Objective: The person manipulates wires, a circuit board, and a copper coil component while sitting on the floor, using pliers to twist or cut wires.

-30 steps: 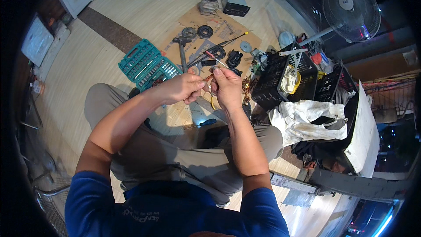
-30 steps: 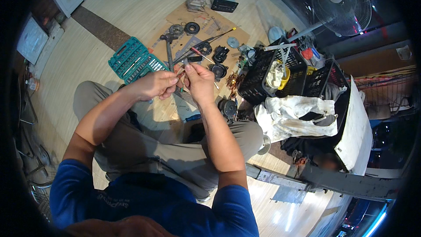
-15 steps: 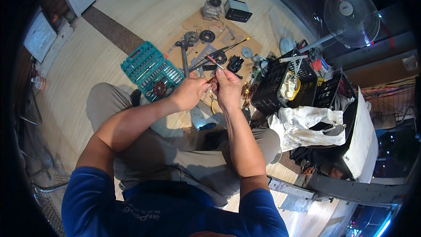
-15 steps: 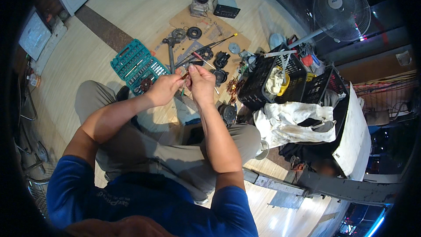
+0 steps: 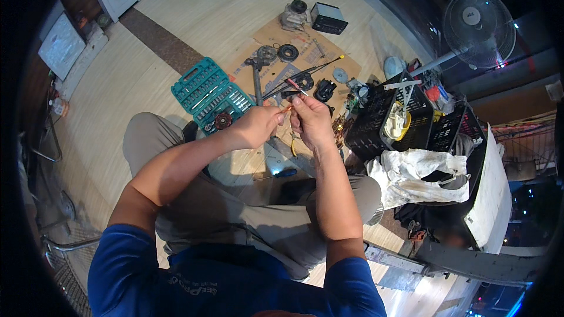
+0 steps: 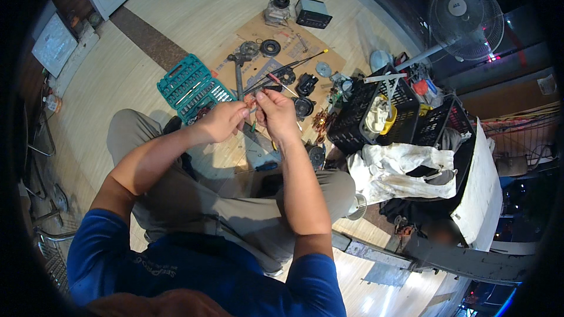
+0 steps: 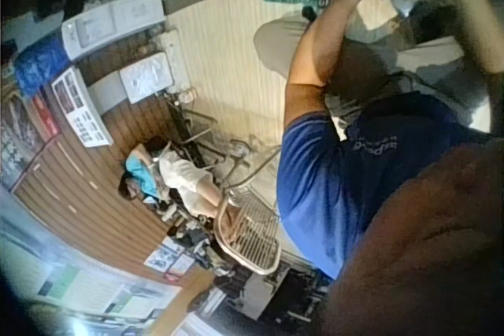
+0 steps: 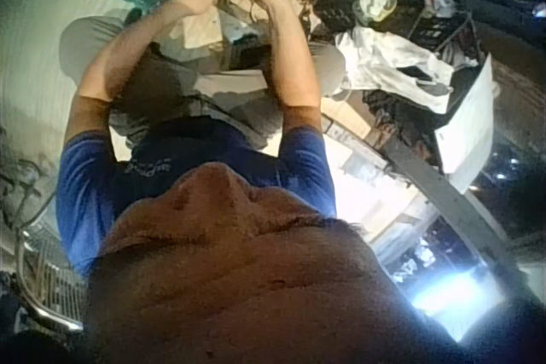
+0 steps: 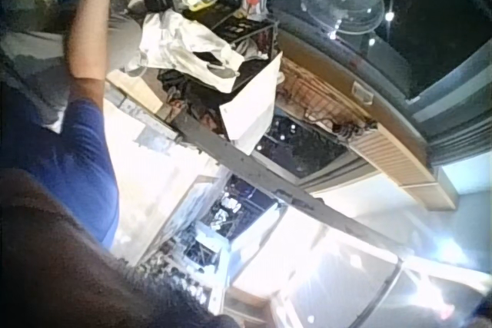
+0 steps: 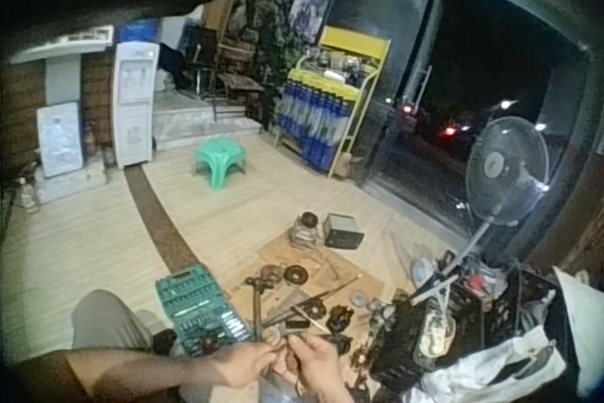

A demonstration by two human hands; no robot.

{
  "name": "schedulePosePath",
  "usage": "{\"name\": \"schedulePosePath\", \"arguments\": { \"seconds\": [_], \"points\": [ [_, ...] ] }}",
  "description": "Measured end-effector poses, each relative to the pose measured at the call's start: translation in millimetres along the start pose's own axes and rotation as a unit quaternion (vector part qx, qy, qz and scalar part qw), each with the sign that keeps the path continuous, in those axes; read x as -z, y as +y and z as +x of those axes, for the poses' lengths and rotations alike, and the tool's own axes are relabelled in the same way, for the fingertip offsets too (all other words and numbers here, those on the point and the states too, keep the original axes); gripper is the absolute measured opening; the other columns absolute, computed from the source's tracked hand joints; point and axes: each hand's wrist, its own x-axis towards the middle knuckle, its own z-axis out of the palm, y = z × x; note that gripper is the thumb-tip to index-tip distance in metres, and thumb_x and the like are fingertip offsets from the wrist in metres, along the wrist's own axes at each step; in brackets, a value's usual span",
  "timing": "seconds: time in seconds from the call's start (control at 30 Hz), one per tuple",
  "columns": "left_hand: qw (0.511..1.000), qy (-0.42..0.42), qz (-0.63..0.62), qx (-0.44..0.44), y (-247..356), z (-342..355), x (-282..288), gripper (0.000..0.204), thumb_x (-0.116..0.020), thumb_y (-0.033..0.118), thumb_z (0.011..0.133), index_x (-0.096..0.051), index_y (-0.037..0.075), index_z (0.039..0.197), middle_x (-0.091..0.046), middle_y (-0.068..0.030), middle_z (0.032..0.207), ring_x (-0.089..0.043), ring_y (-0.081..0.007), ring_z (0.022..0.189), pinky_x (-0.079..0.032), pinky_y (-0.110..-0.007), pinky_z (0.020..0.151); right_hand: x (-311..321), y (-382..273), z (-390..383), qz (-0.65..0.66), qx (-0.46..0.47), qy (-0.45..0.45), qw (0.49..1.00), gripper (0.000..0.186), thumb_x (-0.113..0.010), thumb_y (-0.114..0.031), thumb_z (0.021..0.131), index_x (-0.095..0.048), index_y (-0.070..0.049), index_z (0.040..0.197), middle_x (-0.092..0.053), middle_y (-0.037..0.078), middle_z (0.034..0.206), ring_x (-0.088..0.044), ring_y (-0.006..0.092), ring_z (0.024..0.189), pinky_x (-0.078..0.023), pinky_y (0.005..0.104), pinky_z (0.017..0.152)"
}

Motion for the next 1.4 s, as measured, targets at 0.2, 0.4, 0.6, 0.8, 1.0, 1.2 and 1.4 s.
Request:
{"name": "schedulePosePath", "arguments": {
  "seconds": [0.2,0.4,0.6,0.8,1.0,1.2,1.4],
  "points": [
    [0.993,-0.016,-0.113,-0.026,-1,-6,5,0.028,-0.041,0.017,0.098,-0.053,0.0,0.078,-0.056,-0.0105,0.058,-0.058,-0.0249,0.053,-0.045,-0.037,0.053,-7,13,3,-0.052,0.019,-0.046,0.997,0.015,-0.061,-0.014,0.092,-0.061,-0.002,0.084,-0.059,0.003,0.066,-0.047,0.0075,0.049,-0.035,0.0202,0.045],
    [0.989,-0.017,-0.141,-0.033,-6,-5,6,0.027,-0.038,0.017,0.1,-0.049,0.002,0.08,-0.051,-0.0033,0.061,-0.049,-0.0106,0.05,-0.04,-0.027,0.047,-19,20,2,-0.121,0.074,0.039,0.989,0.017,-0.061,-0.01,0.091,-0.062,-0.002,0.076,-0.058,0.0,0.062,-0.049,0.0057,0.051,-0.037,0.0203,0.046],
    [0.948,-0.121,-0.29,0.046,-2,-10,19,0.028,-0.039,0.021,0.1,-0.048,0.003,0.081,-0.046,-0.0038,0.059,-0.045,-0.0118,0.049,-0.039,-0.027,0.048,0,-10,2,0.009,0.025,-0.1,0.995,0.03,-0.057,-0.017,0.094,-0.056,0.002,0.118,-0.047,-0.001,0.064,-0.038,0.0069,0.049,-0.029,0.0212,0.045],
    [0.859,-0.2,-0.462,0.097,-2,-16,24,0.03,-0.035,0.024,0.101,-0.045,0.003,0.082,-0.043,-0.0049,0.059,-0.042,-0.0138,0.048,-0.039,-0.03,0.049,-4,-5,4,0.069,0.02,-0.148,0.986,0.023,-0.059,-0.022,0.093,-0.061,0.001,0.097,-0.052,0.002,0.063,-0.04,0.0093,0.046,-0.031,0.022,0.043],
    [0.902,-0.167,-0.395,0.052,-12,-15,23,0.032,-0.036,0.025,0.101,-0.045,0.003,0.081,-0.043,-0.0043,0.059,-0.041,-0.0139,0.048,-0.04,-0.03,0.049,-17,5,7,0.021,0.062,-0.068,0.995,0.022,-0.058,-0.021,0.094,-0.062,-0.001,0.086,-0.051,0.002,0.058,-0.042,0.0096,0.045,-0.032,0.0226,0.041],
    [0.867,-0.236,-0.426,0.107,-25,-11,31,0.033,-0.037,0.027,0.101,-0.054,-0.002,0.097,-0.06,-0.0133,0.073,-0.06,-0.021,0.062,-0.05,-0.033,0.059,-16,1,7,-0.039,0.044,-0.048,0.997,0.021,-0.057,-0.018,0.094,-0.062,0.0,0.084,-0.051,0.002,0.057,-0.041,0.0093,0.045,-0.031,0.0227,0.042],
    [0.802,-0.28,-0.514,0.119,-30,-10,42,0.039,-0.042,0.03,0.1,-0.052,-0.005,0.115,-0.062,-0.0239,0.099,-0.065,-0.0321,0.091,-0.054,-0.042,0.078,-12,-4,8,0.018,-0.015,-0.123,0.992,0.022,-0.059,-0.021,0.093,-0.062,0.001,0.087,-0.051,0.001,0.058,-0.04,0.009,0.045,-0.03,0.0221,0.042]
  ]
}}
